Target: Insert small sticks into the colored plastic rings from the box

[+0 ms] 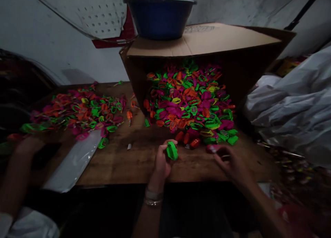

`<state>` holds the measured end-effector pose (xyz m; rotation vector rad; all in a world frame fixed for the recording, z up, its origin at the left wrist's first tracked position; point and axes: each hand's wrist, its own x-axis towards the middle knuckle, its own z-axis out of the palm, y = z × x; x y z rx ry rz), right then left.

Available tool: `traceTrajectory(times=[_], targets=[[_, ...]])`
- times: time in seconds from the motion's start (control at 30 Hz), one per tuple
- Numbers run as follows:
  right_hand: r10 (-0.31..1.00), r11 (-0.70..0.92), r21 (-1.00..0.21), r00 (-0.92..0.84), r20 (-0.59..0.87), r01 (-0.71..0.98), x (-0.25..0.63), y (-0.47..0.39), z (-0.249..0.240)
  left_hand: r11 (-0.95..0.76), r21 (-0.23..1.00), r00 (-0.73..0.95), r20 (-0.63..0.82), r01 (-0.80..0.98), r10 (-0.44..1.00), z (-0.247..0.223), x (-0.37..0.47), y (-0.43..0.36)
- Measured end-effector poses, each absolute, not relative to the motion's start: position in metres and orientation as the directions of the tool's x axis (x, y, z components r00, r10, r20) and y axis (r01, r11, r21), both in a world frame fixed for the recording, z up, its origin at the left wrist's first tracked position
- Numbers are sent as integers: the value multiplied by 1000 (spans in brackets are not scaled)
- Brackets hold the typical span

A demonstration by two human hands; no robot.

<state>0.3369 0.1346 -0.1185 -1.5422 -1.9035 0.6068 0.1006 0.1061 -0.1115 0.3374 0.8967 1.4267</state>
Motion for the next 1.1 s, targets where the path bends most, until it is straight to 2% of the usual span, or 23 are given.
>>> traceTrajectory(times=[0.07,0.17,0.27,0.37,0.6,0.73,0.9,1.0,1.1], targets=[[938,332,-840,-247,244,428,295,112,-110,184,668,-51,-316,-721,948,-107,102,98],[928,332,-927,-239,287,173,257,92,-97,290,662,52,-355,-692,933,-99,101,86],[941,302,-950,-185,285,74,248,89,-90,361,709,68,-406,-606,911,-91,100,76],[945,289,-957,-170,279,38,252,90,-89,349,793,20,-392,-500,920,-87,101,70],[889,433,-898,-204,411,76,264,91,-91,292,896,22,-302,-336,953,-89,104,68],[866,489,-860,-203,458,146,269,88,-96,282,918,27,-286,-278,958,-89,105,66],[807,585,-761,-293,513,280,276,85,-91,260,947,31,-258,-188,966,-86,106,64],[753,657,-670,-343,562,345,279,83,-88,243,950,52,-238,-196,970,-88,106,66],[733,680,-611,-345,586,406,280,81,-92,273,917,64,-266,-291,962,-98,113,66]])
